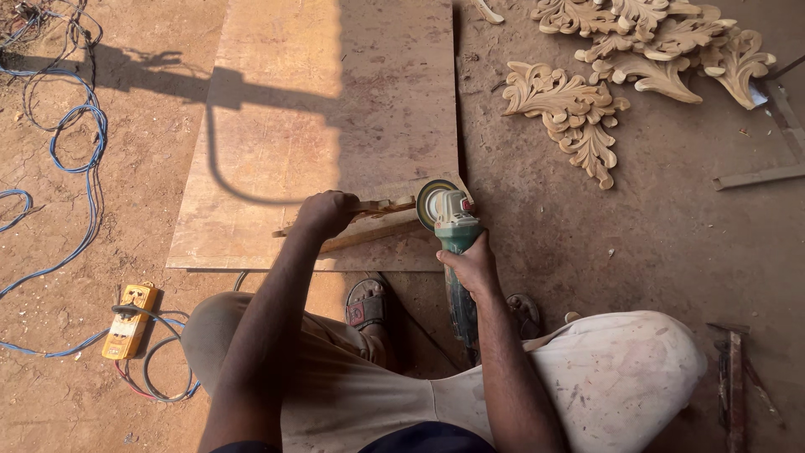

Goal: The person uses an angle grinder to smooth and shape the edges of a decorative wooden carving. They hold the piece with one hand and guide the tool along the contours, then place the finished piece aside and pick up another to continue.

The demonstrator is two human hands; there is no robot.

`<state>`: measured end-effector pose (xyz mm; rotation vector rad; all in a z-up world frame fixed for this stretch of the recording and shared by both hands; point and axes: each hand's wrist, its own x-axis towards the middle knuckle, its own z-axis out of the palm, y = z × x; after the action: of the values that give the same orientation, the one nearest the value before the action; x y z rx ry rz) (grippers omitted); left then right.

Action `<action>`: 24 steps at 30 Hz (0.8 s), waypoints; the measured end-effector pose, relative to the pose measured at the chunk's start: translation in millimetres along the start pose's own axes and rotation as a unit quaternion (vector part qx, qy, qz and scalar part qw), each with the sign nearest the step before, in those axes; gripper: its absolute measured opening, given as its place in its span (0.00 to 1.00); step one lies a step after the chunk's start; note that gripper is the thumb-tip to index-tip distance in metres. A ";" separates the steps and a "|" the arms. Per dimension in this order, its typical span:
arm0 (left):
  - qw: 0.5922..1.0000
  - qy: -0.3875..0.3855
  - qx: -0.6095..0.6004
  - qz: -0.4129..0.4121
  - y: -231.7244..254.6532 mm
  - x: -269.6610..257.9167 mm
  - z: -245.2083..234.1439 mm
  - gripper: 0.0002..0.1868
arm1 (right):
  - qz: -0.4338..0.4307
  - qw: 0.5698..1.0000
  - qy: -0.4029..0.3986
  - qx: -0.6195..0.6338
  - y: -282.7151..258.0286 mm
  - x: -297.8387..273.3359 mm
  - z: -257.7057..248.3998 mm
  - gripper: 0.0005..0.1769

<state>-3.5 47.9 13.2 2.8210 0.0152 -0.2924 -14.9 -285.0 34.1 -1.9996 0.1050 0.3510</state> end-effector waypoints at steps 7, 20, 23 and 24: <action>0.997 -0.018 0.074 0.004 20.3 0.7 -12.3 0.05 | 0.018 0.999 -0.030 -0.004 2.0 -0.4 7.5 0.52; 0.997 -0.039 0.069 -0.008 18.1 13.6 -4.0 0.07 | 0.110 0.972 -0.132 0.162 74.7 30.6 36.2 0.32; 0.996 -0.040 0.081 -0.009 0.2 11.6 2.6 0.07 | 0.170 0.943 -0.143 0.246 90.7 33.7 41.6 0.26; 0.996 -0.056 0.072 -0.023 -3.5 13.1 6.4 0.09 | 0.194 0.940 -0.145 0.240 93.7 32.5 42.9 0.25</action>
<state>7.9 49.0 3.6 2.9449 0.0363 -0.4807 -13.8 -285.5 -74.0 -1.4182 0.3661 0.7894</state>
